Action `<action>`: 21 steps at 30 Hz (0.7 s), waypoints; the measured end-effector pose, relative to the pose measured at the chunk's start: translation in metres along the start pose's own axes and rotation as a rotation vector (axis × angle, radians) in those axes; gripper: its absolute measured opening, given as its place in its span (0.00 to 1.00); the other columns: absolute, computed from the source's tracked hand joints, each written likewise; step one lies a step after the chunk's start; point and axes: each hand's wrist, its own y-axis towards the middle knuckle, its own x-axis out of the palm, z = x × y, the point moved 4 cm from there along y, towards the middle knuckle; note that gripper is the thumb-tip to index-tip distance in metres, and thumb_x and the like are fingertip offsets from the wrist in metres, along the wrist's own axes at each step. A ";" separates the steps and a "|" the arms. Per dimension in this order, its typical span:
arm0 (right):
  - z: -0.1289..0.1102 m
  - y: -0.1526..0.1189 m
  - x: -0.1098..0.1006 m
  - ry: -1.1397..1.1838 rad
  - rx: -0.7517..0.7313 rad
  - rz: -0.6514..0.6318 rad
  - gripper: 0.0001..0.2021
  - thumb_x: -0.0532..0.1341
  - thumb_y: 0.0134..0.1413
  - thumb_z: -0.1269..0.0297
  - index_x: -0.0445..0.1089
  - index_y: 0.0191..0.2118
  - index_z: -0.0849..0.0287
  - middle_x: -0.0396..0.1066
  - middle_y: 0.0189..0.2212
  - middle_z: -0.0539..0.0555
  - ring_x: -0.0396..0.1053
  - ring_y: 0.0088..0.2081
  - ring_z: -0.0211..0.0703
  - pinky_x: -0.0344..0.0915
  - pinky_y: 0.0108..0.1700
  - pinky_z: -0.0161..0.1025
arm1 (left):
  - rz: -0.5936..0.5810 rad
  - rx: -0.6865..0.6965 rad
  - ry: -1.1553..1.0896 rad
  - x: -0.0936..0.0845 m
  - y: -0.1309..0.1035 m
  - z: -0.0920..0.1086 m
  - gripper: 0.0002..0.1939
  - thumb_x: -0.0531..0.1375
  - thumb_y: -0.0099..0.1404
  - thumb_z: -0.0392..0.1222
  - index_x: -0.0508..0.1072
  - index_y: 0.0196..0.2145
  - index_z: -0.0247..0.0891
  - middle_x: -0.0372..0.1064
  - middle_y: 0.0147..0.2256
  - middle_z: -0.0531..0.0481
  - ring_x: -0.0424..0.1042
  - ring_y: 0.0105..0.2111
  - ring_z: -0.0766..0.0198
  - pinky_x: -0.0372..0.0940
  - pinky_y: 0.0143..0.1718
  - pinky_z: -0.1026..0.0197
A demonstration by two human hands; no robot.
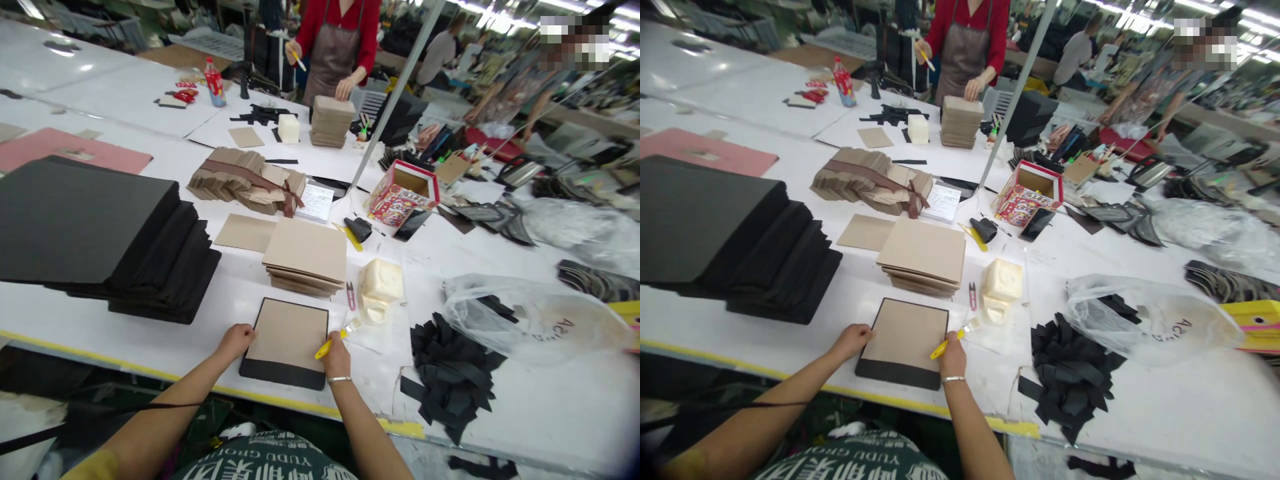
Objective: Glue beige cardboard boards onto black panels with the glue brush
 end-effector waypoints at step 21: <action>-0.010 0.005 -0.010 -0.181 -0.096 0.097 0.08 0.53 0.54 0.69 0.61 0.41 0.61 0.65 0.27 0.55 0.65 0.30 0.44 0.57 0.30 0.37 | 0.007 0.164 0.384 -0.028 0.008 0.031 0.20 0.56 0.56 0.53 0.74 0.36 0.33 0.70 0.38 0.34 0.66 0.43 0.46 0.56 0.43 0.52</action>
